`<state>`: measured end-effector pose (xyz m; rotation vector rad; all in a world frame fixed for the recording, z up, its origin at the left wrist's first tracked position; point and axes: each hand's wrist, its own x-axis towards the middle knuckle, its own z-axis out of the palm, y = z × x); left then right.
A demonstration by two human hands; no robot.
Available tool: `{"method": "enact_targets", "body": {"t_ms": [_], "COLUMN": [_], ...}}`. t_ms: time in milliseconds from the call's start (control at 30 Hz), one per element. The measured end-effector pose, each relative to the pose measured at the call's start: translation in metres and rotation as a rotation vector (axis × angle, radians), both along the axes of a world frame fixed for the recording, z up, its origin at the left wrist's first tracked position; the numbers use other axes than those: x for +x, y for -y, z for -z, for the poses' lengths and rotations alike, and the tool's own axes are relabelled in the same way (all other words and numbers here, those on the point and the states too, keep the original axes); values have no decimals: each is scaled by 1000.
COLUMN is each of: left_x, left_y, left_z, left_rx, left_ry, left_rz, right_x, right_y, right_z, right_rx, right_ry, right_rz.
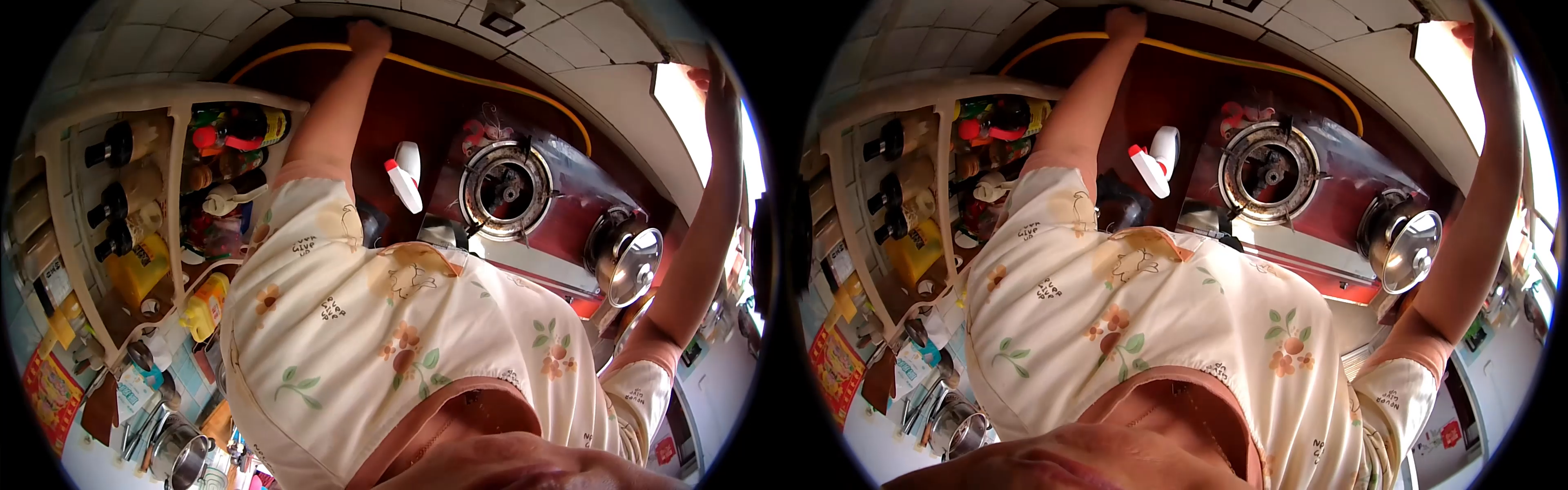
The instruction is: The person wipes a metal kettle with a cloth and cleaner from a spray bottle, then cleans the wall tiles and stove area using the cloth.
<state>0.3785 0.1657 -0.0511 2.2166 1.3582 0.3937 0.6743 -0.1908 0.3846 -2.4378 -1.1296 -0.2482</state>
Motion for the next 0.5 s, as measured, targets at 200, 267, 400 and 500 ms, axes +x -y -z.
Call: {"method": "enact_targets", "body": {"t_ms": [200, 267, 400, 500], "left_x": [14, -5, -91, -142], "left_y": [39, 52, 61, 41], "left_z": [24, -15, -96, -70], "left_rx": [-65, -53, 112, 204], "left_ry": [145, 144, 103, -204], "left_rz": [314, 318, -86, -89], "right_x": [-1, -4, -13, -28], "right_y": [-6, -4, -5, -5], "right_z": [2, 0, 0, 2], "right_rx": [4, 0, -9, -20], "right_ry": [-4, 0, 4, 3], "right_rz": [-13, -13, -19, -32]}}
